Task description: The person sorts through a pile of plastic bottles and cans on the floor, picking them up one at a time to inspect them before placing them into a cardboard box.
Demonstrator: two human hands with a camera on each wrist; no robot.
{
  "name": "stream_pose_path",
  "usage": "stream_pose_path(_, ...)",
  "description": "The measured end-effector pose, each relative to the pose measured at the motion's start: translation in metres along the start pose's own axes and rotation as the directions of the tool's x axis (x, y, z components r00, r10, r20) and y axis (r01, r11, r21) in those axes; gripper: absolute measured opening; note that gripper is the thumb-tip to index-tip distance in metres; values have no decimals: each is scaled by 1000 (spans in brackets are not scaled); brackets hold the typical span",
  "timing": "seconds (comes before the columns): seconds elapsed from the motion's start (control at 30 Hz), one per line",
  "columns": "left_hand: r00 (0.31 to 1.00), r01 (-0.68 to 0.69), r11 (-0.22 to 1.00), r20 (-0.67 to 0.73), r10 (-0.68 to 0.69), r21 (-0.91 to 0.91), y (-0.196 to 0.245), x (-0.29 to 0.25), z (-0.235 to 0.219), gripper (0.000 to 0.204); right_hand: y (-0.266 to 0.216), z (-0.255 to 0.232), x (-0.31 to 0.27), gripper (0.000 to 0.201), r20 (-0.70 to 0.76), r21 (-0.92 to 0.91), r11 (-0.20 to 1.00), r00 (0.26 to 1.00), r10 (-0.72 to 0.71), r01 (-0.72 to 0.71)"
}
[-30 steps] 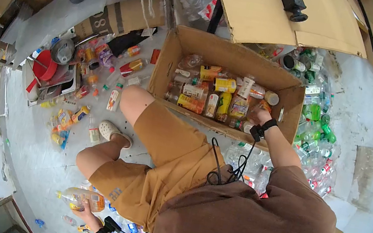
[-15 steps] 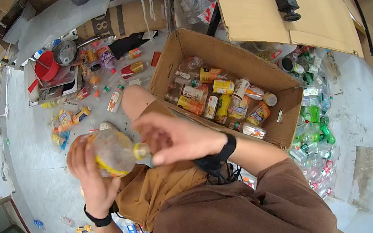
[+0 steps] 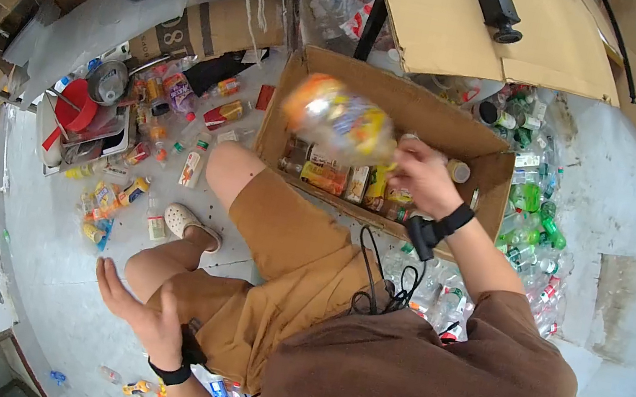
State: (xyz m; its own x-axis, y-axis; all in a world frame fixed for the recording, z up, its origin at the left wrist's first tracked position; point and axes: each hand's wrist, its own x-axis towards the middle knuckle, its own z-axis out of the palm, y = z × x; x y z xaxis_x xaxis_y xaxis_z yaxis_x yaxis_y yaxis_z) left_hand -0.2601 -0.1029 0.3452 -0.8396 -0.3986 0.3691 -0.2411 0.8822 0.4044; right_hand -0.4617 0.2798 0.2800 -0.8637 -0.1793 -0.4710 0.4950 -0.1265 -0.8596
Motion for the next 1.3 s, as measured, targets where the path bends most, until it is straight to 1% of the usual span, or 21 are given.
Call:
stream_pose_path(0.1, 995, 95, 995, -5, -95, -18, -27, -18, -4, 73, 37, -71, 10, 30, -284, 140, 989, 955, 87, -49)
stream_pose_path(0.13, 987, 160, 987, -1, -160, -35, -35, -24, -5, 72, 51, -94, 13, 30, -283, 136, 989, 955, 89, -51)
stream_pose_path(0.2, 981, 193, 980, -7, -194, -52, -48, -37, -8, 70, 79, -132, 15, 29, -443, 191, 970, 869, 219, -147)
stream_pose_path(0.33, 933, 353, 932, -35, -357, -87, -67, -55, -16, 66, 148, -201, 34, 26, -454, 363, 920, 834, 313, -147)
stream_pose_path(0.4, 916, 393, 916, -50, -397, -75, -74, -61, -21, 65, 174, -225, 48, 26, -576, 421, 883, 692, 435, -205)
stream_pose_path(0.57, 900, 428, 902, -66, -431, -56, -88, -74, -27, 65, 200, -244, 70, 22, -670, 403, 910, 647, 364, -94)
stream_pose_path(0.6, 896, 435, 899, -72, -438, -53, -89, -77, -27, 65, 204, -248, 72, 22, -653, 316, 940, 688, 316, -131)
stream_pose_path(0.63, 898, 431, 901, -70, -433, -46, -90, -78, -27, 64, 216, -264, 76, 22, -580, 48, 973, 787, 213, -228)
stream_pose_path(0.67, 901, 427, 903, -70, -429, -37, -90, -79, -27, 64, 231, -285, 81, 22, -437, -436, 867, 899, 30, -241)
stream_pose_path(0.7, 897, 433, 901, -77, -434, -32, -91, -80, -28, 64, 247, -309, 88, 23, -216, -802, 591, 964, -156, -84)
stream_pose_path(0.73, 892, 444, 895, -72, -446, -43, -91, -81, -28, 64, 236, -292, 89, 23, -288, -715, 680, 955, -72, -164)
stream_pose_path(0.8, 878, 469, 882, -86, -471, -43, -96, -85, -26, 63, 205, -244, 85, 24, -527, -38, 930, 798, 292, -365)
stream_pose_path(0.87, 873, 479, 877, -84, -481, -42, -106, -97, -23, 62, 178, -209, 76, 25, -496, 100, 904, 767, 408, -416)
stream_pose_path(0.9, 856, 508, 860, -84, -510, -52, -109, -99, -22, 63, 204, -251, 98, 29, 73, 268, 904, 943, 324, -332)
stream_pose_path(0.93, 861, 498, 867, -101, -499, -36, -115, -105, -19, 64, 234, -298, 121, 33, 616, 391, 810, 778, 124, -438)
stream_pose_path(0.97, 825, 549, 829, -89, -558, -109, -111, -105, -19, 68, 209, -251, 109, 35, -174, 255, 908, 908, 382, -333)
stream_pose_path(1.0, 833, 538, 839, -104, -544, -80, -118, -110, -18, 68, 194, -243, 111, 42, -35, 81, 917, 918, 395, -391)
stream_pose_path(1.07, 830, 544, 839, -129, -542, -20, -127, -116, -20, 67, 175, -216, 123, 45, -113, 114, 919, 914, 389, -377)
stream_pose_path(1.17, 816, 570, 821, -146, -559, 40, -134, -122, -15, 70, 121, -130, 117, 43, -28, 120, 930, 935, 352, -347)
stream_pose_path(1.27, 779, 624, 778, -136, -612, 74, -146, -139, -8, 72, 79, -49, 109, 38, -20, 29, 977, 977, 213, -213)
stream_pose_path(1.3, 771, 635, 770, -118, -625, 67, -152, -147, -5, 72, 63, -13, 102, 37, 100, 0, 990, 985, 140, -140)
